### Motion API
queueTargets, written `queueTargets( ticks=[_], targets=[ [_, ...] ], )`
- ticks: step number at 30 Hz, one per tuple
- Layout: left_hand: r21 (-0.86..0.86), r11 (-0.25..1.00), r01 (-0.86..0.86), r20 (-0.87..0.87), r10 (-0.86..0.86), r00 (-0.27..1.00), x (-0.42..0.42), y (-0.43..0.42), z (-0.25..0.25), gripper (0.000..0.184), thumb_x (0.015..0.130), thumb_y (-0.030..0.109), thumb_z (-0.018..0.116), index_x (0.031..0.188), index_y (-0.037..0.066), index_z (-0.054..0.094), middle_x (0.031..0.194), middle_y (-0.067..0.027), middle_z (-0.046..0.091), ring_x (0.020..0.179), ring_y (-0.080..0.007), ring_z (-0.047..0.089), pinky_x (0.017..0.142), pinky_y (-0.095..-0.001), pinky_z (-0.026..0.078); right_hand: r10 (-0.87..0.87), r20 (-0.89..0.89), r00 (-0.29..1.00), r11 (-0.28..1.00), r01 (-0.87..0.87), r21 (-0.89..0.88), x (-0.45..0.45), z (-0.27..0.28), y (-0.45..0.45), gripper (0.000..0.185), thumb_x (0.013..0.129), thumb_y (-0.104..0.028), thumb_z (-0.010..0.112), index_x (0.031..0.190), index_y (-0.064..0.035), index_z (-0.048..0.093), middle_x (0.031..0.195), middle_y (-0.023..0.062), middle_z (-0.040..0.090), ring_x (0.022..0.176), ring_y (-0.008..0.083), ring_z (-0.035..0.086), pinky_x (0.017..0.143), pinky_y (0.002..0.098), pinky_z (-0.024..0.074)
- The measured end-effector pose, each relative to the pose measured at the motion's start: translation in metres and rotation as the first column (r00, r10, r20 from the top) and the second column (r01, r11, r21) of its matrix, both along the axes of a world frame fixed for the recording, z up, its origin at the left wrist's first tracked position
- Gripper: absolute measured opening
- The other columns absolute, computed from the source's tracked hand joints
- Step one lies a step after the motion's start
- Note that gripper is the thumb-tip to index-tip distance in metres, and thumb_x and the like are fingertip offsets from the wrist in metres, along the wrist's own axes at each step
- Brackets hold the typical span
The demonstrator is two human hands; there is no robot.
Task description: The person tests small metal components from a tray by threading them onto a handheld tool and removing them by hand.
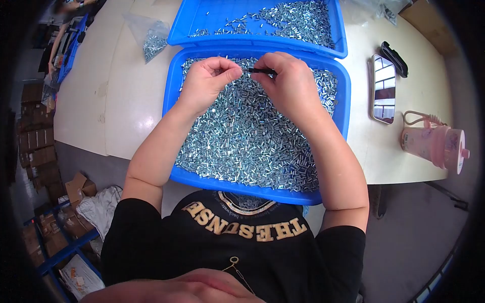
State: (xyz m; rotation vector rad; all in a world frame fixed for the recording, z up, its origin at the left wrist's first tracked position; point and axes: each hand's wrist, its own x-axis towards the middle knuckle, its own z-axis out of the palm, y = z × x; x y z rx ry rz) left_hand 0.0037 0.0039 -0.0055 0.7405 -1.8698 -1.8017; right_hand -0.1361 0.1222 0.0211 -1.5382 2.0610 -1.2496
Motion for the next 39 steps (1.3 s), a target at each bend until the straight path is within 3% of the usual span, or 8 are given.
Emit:
queueTargets(
  ticks=[7,11,13,23,25,31,34,39],
  targets=[
    [-0.036,0.999,0.03,0.149,-0.024,0.988,0.001,-0.001,0.005,0.011,0.077,0.013,0.069,0.081,0.003,0.066,0.069,0.0018,0.06,0.061,-0.004,0.05,0.056,-0.0196,0.041,0.026,-0.136,0.99,1.0,-0.027,-0.005,0.001,0.001,0.002,0.012,0.072,-0.013,0.067,0.08,-0.0039,0.063,0.073,0.0109,0.06,0.069,0.0283,0.059,0.06,0.0362,0.0471],
    [-0.029,0.999,0.016,-0.006,-0.016,1.0,0.001,0.001,0.003,0.01,0.075,0.01,0.07,0.081,0.003,0.066,0.068,0.002,0.06,0.062,-0.0032,0.051,0.055,-0.0189,0.04,0.044,-0.152,0.987,0.999,-0.043,0.012,0.004,0.001,0.001,0.011,0.076,-0.014,0.064,0.078,-0.0032,0.062,0.074,0.0114,0.06,0.066,0.0297,0.059,0.059,0.0364,0.0469],
    [-0.012,1.0,0.012,-0.03,-0.012,0.999,0.001,0.0,0.003,0.01,0.075,0.009,0.07,0.081,0.003,0.066,0.068,0.0018,0.06,0.062,-0.0027,0.051,0.055,-0.0184,0.04,0.039,0.126,0.991,0.985,-0.059,0.161,0.006,0.008,0.002,0.013,0.079,-0.016,0.061,0.079,-0.0026,0.061,0.07,0.013,0.061,0.061,0.0302,0.058,0.057,0.0364,0.0459],
    [-0.215,0.976,0.033,-0.07,-0.05,0.996,0.001,-0.002,0.003,0.009,0.071,0.004,0.071,0.077,0.002,0.065,0.07,0.0021,0.055,0.056,-0.0025,0.045,0.05,-0.0181,0.036,0.093,0.243,0.966,0.979,-0.134,0.157,0.002,-0.002,0.001,0.018,0.082,-0.018,0.059,0.083,-0.0002,0.057,0.063,0.0112,0.058,0.054,0.022,0.054,0.053,0.0316,0.0429],
    [-0.224,0.974,0.028,-0.079,-0.046,0.996,0.001,-0.003,0.002,0.009,0.071,0.004,0.071,0.076,0.002,0.065,0.069,0.0022,0.055,0.056,-0.0023,0.045,0.05,-0.0181,0.036,0.105,0.246,0.964,0.994,-0.1,-0.031,0.003,-0.007,0.0,0.02,0.084,-0.019,0.058,0.081,0.001,0.057,0.063,0.0088,0.057,0.054,0.0168,0.051,0.052,0.0303,0.0415],
    [-0.259,0.965,0.047,-0.126,-0.082,0.989,0.002,0.0,0.006,0.008,0.072,0.003,0.07,0.076,0.001,0.064,0.071,0.002,0.055,0.056,-0.0024,0.044,0.05,-0.0181,0.036,0.089,0.373,0.924,0.951,-0.19,0.242,-0.007,0.002,0.0,0.018,0.083,-0.017,0.06,0.081,0.0011,0.056,0.063,0.0075,0.055,0.059,0.0111,0.05,0.055,0.0283,0.0419],
    [-0.259,0.965,0.042,-0.12,-0.075,0.99,0.002,0.001,0.008,0.007,0.072,0.002,0.07,0.077,0.002,0.064,0.072,0.0015,0.055,0.056,-0.0025,0.045,0.05,-0.018,0.036,0.127,0.439,0.89,0.991,-0.133,-0.017,0.003,-0.008,-0.001,0.017,0.083,-0.016,0.059,0.082,0.0006,0.056,0.064,0.0057,0.055,0.06,0.0104,0.05,0.055,0.0275,0.0414],
    [-0.285,0.957,0.059,-0.124,-0.098,0.988,0.002,0.001,0.007,0.007,0.073,0.002,0.069,0.077,0.001,0.064,0.073,0.0006,0.055,0.057,-0.0026,0.046,0.051,-0.0175,0.036,0.189,0.396,0.899,0.951,-0.267,0.153,-0.007,-0.004,0.0,0.016,0.083,-0.014,0.06,0.083,0.0005,0.055,0.068,0.0042,0.057,0.062,0.0101,0.05,0.056,0.0262,0.0413]
  ],
)
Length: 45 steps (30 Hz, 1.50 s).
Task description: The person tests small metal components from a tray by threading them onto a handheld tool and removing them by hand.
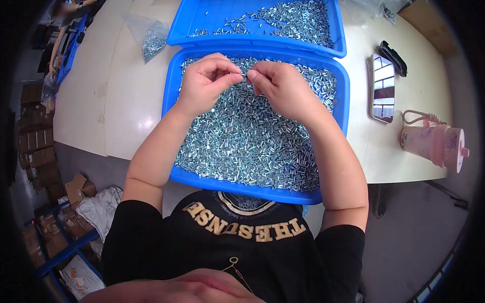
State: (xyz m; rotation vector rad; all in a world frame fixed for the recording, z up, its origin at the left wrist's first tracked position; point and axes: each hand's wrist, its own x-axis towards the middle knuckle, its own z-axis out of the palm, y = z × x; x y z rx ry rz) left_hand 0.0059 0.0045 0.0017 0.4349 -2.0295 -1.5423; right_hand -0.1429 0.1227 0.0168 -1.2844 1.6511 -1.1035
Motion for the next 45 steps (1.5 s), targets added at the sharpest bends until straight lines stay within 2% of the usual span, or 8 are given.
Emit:
queueTargets(
  ticks=[7,10,16,19,26,31,34,45],
  targets=[
    [0.008,1.0,-0.025,-0.011,0.025,1.0,-0.001,0.0,-0.001,0.007,0.073,0.003,0.069,0.076,0.001,0.063,0.073,0.0009,0.055,0.055,-0.0025,0.045,0.05,-0.0179,0.036,-0.078,0.072,0.994,0.982,0.089,-0.168,0.005,-0.007,-0.001,0.016,0.084,-0.014,0.059,0.085,0.0011,0.055,0.068,0.0036,0.058,0.062,0.01,0.051,0.055,0.0258,0.0413],
    [-0.005,1.0,-0.025,-0.002,0.025,1.0,-0.001,0.0,-0.001,0.007,0.073,0.003,0.069,0.076,0.001,0.063,0.073,0.0008,0.055,0.055,-0.0025,0.045,0.049,-0.018,0.036,-0.032,0.007,0.999,0.996,0.031,0.081,0.001,0.005,0.0,0.016,0.084,-0.014,0.059,0.085,0.0014,0.054,0.067,0.0042,0.057,0.062,0.0105,0.051,0.056,0.0254,0.0416],
    [-0.035,0.999,-0.024,0.014,0.024,1.0,-0.001,0.001,-0.001,0.007,0.074,0.004,0.069,0.076,0.001,0.063,0.071,0.0012,0.055,0.055,-0.0027,0.044,0.049,-0.0183,0.035,-0.076,0.004,0.997,0.987,0.076,-0.142,0.005,-0.008,-0.001,0.016,0.083,-0.015,0.059,0.086,0.0002,0.055,0.065,0.0067,0.056,0.059,0.0138,0.051,0.056,0.0284,0.0423],
    [-0.051,0.999,-0.016,0.011,0.017,1.0,-0.002,0.001,-0.001,0.007,0.074,0.004,0.069,0.076,0.001,0.063,0.071,0.001,0.055,0.054,-0.0029,0.043,0.049,-0.0186,0.035,0.002,-0.048,0.999,1.0,-0.001,0.016,0.002,-0.002,-0.001,0.017,0.082,-0.015,0.06,0.089,-0.0001,0.055,0.068,0.0077,0.057,0.061,0.016,0.051,0.057,0.0286,0.0429],
    [-0.088,0.995,-0.045,0.019,0.047,0.999,-0.002,0.001,-0.002,0.007,0.073,0.005,0.069,0.075,0.002,0.063,0.07,0.0005,0.055,0.053,-0.0033,0.042,0.048,-0.019,0.034,-0.094,-0.106,0.99,0.986,0.078,-0.146,0.004,-0.001,0.001,0.017,0.084,-0.016,0.057,0.088,0.0005,0.056,0.071,0.011,0.06,0.064,0.0207,0.057,0.06,0.0308,0.0452],
    [-0.093,0.995,-0.041,0.011,0.042,0.999,-0.002,0.001,0.0,0.007,0.073,0.005,0.069,0.075,0.002,0.064,0.07,0.0002,0.055,0.053,-0.0035,0.042,0.048,-0.0191,0.034,-0.05,-0.03,0.998,0.997,0.052,0.057,0.005,0.004,0.0,0.017,0.082,-0.015,0.058,0.087,0.0014,0.056,0.071,0.0133,0.06,0.063,0.0225,0.058,0.06,0.0323,0.0454],
    [-0.09,0.995,-0.043,0.024,0.045,0.999,-0.001,0.002,0.0,0.007,0.073,0.005,0.069,0.075,0.001,0.064,0.071,0.0002,0.055,0.053,-0.0035,0.042,0.048,-0.0192,0.035,-0.111,-0.089,0.99,0.983,0.096,-0.156,0.009,-0.003,-0.001,0.017,0.084,-0.015,0.056,0.084,0.0015,0.057,0.068,0.0141,0.06,0.063,0.0232,0.059,0.06,0.0329,0.0453],
    [-0.13,0.992,0.006,0.075,0.004,0.997,0.001,0.003,0.004,0.005,0.074,0.002,0.068,0.077,0.001,0.063,0.074,-0.0014,0.057,0.058,-0.0048,0.046,0.05,-0.0192,0.036,-0.047,-0.148,0.988,0.997,0.036,-0.073,0.005,0.005,0.002,0.018,0.086,-0.016,0.052,0.086,0.0012,0.058,0.069,0.0178,0.059,0.063,0.0292,0.058,0.059,0.0353,0.0445]
  ],
)
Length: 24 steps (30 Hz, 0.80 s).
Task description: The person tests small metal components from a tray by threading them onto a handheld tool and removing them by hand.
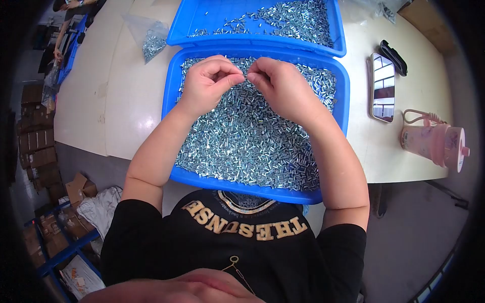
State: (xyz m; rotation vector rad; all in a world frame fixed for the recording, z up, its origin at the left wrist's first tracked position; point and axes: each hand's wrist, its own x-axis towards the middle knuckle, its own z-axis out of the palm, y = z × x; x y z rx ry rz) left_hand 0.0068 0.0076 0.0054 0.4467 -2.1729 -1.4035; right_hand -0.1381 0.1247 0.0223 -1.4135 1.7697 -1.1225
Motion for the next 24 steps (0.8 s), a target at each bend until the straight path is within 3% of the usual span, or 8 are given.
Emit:
queueTargets(
  ticks=[1,4,8,14,17,19,24],
  targets=[
    [-0.001,1.0,0.0,0.0,0.0,1.0,0.0,0.0,0.001,0.005,0.074,0.002,0.068,0.077,0.001,0.063,0.074,-0.0014,0.057,0.058,-0.0048,0.046,0.05,-0.0192,0.036,0.019,-0.075,0.997,0.999,-0.016,0.046,-0.001,0.002,0.001,0.019,0.087,-0.017,0.051,0.086,0.0013,0.058,0.069,0.018,0.058,0.063,0.0292,0.057,0.059,0.0352,0.0444],
    [-0.037,0.998,0.043,-0.032,-0.044,0.999,-0.001,0.001,0.001,0.007,0.073,0.002,0.069,0.078,0.001,0.063,0.074,-0.0012,0.057,0.058,-0.0049,0.046,0.05,-0.019,0.035,0.042,-0.039,0.998,0.99,-0.036,0.134,-0.003,0.006,0.001,0.019,0.087,-0.016,0.051,0.087,0.0012,0.058,0.069,0.0182,0.058,0.062,0.029,0.056,0.059,0.0353,0.044],
    [-0.032,0.999,0.043,0.011,-0.043,0.999,0.0,0.001,0.0,0.01,0.072,0.002,0.069,0.079,0.002,0.064,0.073,-0.0007,0.055,0.057,-0.0048,0.044,0.051,-0.0187,0.035,0.023,0.025,0.999,0.995,-0.025,0.094,-0.003,0.003,0.001,0.019,0.086,-0.017,0.051,0.088,0.0012,0.059,0.069,0.0186,0.058,0.06,0.0288,0.056,0.058,0.0358,0.0436],
    [-0.128,0.992,0.023,0.06,-0.015,0.998,-0.001,0.002,0.001,0.009,0.073,0.003,0.069,0.08,0.002,0.064,0.073,-0.0005,0.054,0.059,-0.0049,0.044,0.052,-0.0189,0.035,0.04,-0.06,0.997,0.988,-0.03,0.153,-0.004,0.004,0.001,0.021,0.086,-0.018,0.051,0.088,0.0014,0.059,0.068,0.0193,0.057,0.061,0.0282,0.057,0.059,0.0357,0.044],
    [-0.194,0.981,0.026,0.063,-0.014,0.998,-0.001,-0.001,-0.005,0.006,0.076,0.006,0.067,0.079,0.002,0.064,0.073,-0.0006,0.054,0.059,-0.0056,0.044,0.053,-0.0194,0.036,0.008,-0.13,0.991,0.997,0.003,0.08,-0.003,0.001,0.001,0.016,0.082,-0.014,0.057,0.087,0.0009,0.06,0.072,0.0182,0.059,0.065,0.0279,0.059,0.061,0.0352,0.0451],
    [-0.231,0.973,0.028,0.077,-0.011,0.997,0.0,-0.003,-0.007,0.007,0.077,0.008,0.066,0.078,0.002,0.064,0.072,-0.0006,0.054,0.06,-0.006,0.045,0.054,-0.0197,0.036,-0.018,-0.06,0.998,0.995,0.013,-0.094,-0.004,-0.004,0.001,0.014,0.077,-0.01,0.062,0.087,0.0003,0.061,0.078,0.0164,0.06,0.07,0.0282,0.06,0.063,0.0347,0.0463],
    [0.143,0.989,0.023,0.157,-0.045,0.987,0.0,0.001,-0.001,0.01,0.084,0.012,0.06,0.086,0.002,0.061,0.067,-0.0004,0.051,0.06,-0.0069,0.044,0.055,-0.0215,0.037,-0.039,-0.041,0.998,0.999,0.038,-0.03,-0.003,0.0,0.001,0.015,0.074,-0.007,0.064,0.086,0.0004,0.061,0.082,0.0152,0.061,0.074,0.0292,0.06,0.066,0.0345,0.0471]
  ],
)
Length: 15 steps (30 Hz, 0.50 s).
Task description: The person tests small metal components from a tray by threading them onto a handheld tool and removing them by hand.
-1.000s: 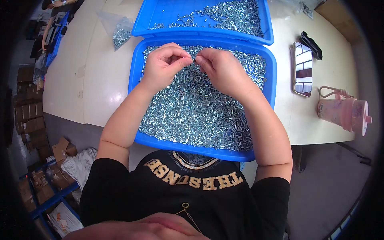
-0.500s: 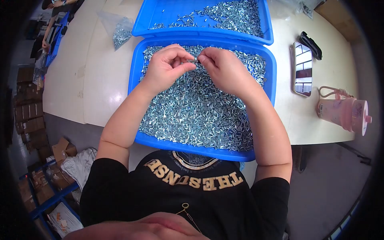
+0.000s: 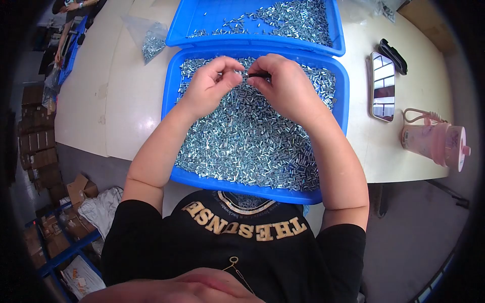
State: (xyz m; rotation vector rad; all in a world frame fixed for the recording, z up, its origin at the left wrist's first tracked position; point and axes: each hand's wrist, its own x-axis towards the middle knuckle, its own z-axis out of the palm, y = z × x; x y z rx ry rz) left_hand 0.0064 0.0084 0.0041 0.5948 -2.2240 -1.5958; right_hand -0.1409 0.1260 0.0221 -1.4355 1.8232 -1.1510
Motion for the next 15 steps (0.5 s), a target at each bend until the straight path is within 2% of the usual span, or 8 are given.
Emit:
queueTargets(
  ticks=[1,3,7,9,13,15],
  targets=[
    [0.0,1.0,0.002,0.0,-0.002,1.0,0.001,0.001,0.001,0.01,0.084,0.012,0.06,0.086,0.002,0.061,0.067,-0.0004,0.051,0.06,-0.0069,0.044,0.055,-0.0215,0.037,-0.006,-0.017,1.0,1.0,0.005,-0.018,0.0,-0.001,0.0,0.014,0.074,-0.007,0.064,0.086,0.0005,0.061,0.082,0.0153,0.061,0.074,0.0296,0.06,0.066,0.0348,0.0472],
    [-0.26,0.966,-0.003,0.03,0.011,0.999,0.001,0.002,0.002,0.012,0.085,0.013,0.058,0.09,0.003,0.057,0.068,0.001,0.049,0.061,-0.0056,0.042,0.056,-0.021,0.036,-0.022,-0.021,1.0,0.999,0.022,-0.028,0.0,-0.002,-0.001,0.014,0.074,-0.007,0.064,0.085,0.0003,0.061,0.081,0.0153,0.061,0.074,0.0297,0.06,0.066,0.0349,0.0472],
    [-0.278,0.961,0.015,-0.022,-0.022,1.0,-0.001,0.0,-0.004,0.011,0.083,0.012,0.061,0.086,0.003,0.056,0.068,0.0028,0.047,0.062,-0.0039,0.041,0.056,-0.0202,0.035,-0.024,-0.038,0.999,0.999,0.022,-0.048,0.0,-0.001,0.0,0.014,0.073,-0.008,0.064,0.084,-0.0002,0.06,0.081,0.0153,0.06,0.074,0.0302,0.059,0.065,0.0357,0.0469],
    [-0.205,0.978,-0.029,-0.097,0.009,0.995,-0.003,0.0,-0.007,0.011,0.079,0.013,0.063,0.081,0.003,0.057,0.066,-0.0039,0.05,0.056,-0.0123,0.045,0.052,-0.0265,0.038,-0.028,-0.072,0.997,0.999,0.024,-0.046,0.0,-0.001,0.0,0.014,0.073,-0.008,0.065,0.084,-0.0003,0.06,0.081,0.0152,0.06,0.074,0.0303,0.059,0.065,0.0361,0.0467],
    [-0.197,0.979,-0.053,-0.023,0.05,0.998,0.0,0.003,0.003,0.011,0.082,0.011,0.062,0.084,0.002,0.057,0.067,0.0007,0.048,0.062,-0.0056,0.041,0.055,-0.0222,0.036,-0.031,-0.107,0.994,0.998,0.025,-0.055,0.0,-0.002,-0.001,0.014,0.073,-0.009,0.065,0.084,-0.0008,0.06,0.08,0.0148,0.059,0.073,0.0308,0.058,0.064,0.037,0.0464],
    [-0.31,0.95,-0.025,-0.029,0.016,0.999,0.0,0.002,0.005,0.011,0.079,0.011,0.065,0.085,0.003,0.059,0.066,0.0013,0.045,0.06,-0.0061,0.039,0.054,-0.0219,0.034,-0.03,-0.106,0.994,0.998,0.025,-0.05,0.0,0.0,-0.001,0.014,0.073,-0.009,0.065,0.084,-0.001,0.06,0.08,0.0147,0.059,0.073,0.0308,0.058,0.064,0.037,0.0463]
  ],
)
